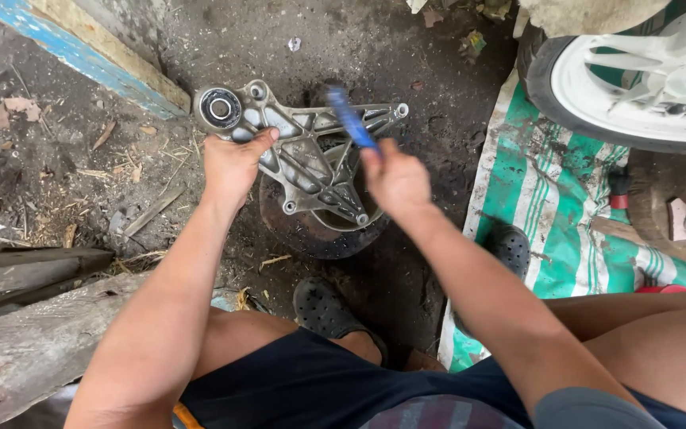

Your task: The person scrubs a metal motorcycle swingarm with a blue brush, dipping it into a bucket of liquid to clean the surface. They rotate the part to scrub different sides and the inner bearing area.

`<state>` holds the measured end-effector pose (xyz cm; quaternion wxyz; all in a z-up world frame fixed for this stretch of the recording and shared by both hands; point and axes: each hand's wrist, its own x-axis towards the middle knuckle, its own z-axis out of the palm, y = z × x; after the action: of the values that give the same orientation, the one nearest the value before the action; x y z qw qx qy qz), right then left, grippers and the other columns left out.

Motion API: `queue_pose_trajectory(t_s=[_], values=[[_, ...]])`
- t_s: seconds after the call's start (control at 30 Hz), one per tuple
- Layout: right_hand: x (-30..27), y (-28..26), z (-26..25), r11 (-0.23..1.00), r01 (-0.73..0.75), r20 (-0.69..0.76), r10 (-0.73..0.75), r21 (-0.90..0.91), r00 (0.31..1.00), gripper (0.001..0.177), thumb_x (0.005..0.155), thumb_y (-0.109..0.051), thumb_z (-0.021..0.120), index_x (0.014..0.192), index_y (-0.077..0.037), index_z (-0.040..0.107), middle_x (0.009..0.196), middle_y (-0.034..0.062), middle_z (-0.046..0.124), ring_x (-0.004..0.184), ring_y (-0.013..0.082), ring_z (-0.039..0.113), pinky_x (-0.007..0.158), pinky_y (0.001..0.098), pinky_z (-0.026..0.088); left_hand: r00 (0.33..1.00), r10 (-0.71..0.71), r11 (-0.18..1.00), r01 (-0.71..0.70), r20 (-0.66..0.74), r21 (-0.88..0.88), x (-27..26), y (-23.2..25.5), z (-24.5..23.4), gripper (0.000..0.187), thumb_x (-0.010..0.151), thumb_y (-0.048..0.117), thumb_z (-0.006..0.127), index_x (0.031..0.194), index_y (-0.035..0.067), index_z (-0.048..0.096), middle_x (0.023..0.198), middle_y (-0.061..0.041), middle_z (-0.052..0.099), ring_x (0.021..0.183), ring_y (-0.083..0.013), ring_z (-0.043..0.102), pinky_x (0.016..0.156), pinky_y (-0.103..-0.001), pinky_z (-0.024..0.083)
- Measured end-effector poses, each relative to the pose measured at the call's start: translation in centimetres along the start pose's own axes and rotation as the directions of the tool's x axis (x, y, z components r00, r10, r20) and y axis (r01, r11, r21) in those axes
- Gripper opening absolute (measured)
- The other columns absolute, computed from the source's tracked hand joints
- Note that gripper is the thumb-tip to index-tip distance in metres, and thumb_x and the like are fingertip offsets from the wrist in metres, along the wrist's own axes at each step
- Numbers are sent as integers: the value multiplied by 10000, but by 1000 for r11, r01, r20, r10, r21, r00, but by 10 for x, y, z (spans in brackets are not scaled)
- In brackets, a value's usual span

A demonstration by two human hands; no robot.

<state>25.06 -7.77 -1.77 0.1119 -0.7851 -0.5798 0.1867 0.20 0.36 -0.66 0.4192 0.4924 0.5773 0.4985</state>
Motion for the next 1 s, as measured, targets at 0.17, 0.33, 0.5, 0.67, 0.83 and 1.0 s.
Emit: queue_pose_trajectory(t_s=[0.17, 0.33, 0.5, 0.67, 0.83, 1.0], values=[[10, -9, 6, 966, 255, -89, -250, 49, 964, 394, 1113, -569, 544, 1147, -200, 679, 855, 177, 822, 853, 441, 833, 767, 596, 658, 1000, 3, 1000, -3, 4, 9, -2, 6, 0, 322, 828, 98, 1047, 1090, 27, 872, 940, -104, 838, 878, -125, 703, 797, -351, 627], [54, 120, 17, 974, 201, -178, -218, -108, 960, 363, 1143, -529, 616, 1126, -173, 683, 766, 200, 782, 810, 459, 812, 719, 629, 627, 1000, -10, 1000, 10, -8, -22, 6, -10, -5, 371, 785, 106, 1074, 1088, 21, 877, 926, -93, 833, 873, -122, 708, 760, -338, 621], [57, 92, 24, 902, 426, -227, -432, -75, 873, 336, 1082, -544, 684, 1024, -213, 693, 743, 137, 762, 766, 423, 803, 689, 567, 629, 999, -5, 999, 3, 34, 53, 1, 4, -1, 355, 815, 188, 1082, 1060, 31, 877, 915, -91, 827, 862, -134, 715, 822, -386, 628], [56, 37, 12, 726, 682, -298, -672, -88, 678, 358, 1098, -556, 631, 969, -223, 638, 767, 71, 732, 754, 346, 795, 669, 484, 630, 999, -12, 995, 7, 53, 95, -5, 11, -4, 423, 1091, 395, 832, 1173, -20, 819, 1032, -185, 804, 984, -264, 721, 934, -504, 578], [98, 156, 31, 809, 556, -229, -587, -190, 776, 344, 1094, -563, 702, 1009, -231, 682, 751, 78, 726, 750, 353, 793, 676, 495, 613, 1000, 1, 996, -3, 22, 89, -3, 20, -3, 374, 1031, 383, 890, 1043, 13, 833, 882, -88, 742, 882, -194, 650, 832, -434, 544], [87, 139, 18, 883, 455, -215, -470, -118, 856, 361, 1109, -553, 699, 995, -211, 683, 718, 118, 707, 746, 408, 777, 669, 548, 592, 998, -19, 997, 15, 54, 79, 2, 19, -5, 265, 924, 283, 1037, 1010, 94, 874, 867, -42, 812, 811, -117, 681, 807, -329, 602]])
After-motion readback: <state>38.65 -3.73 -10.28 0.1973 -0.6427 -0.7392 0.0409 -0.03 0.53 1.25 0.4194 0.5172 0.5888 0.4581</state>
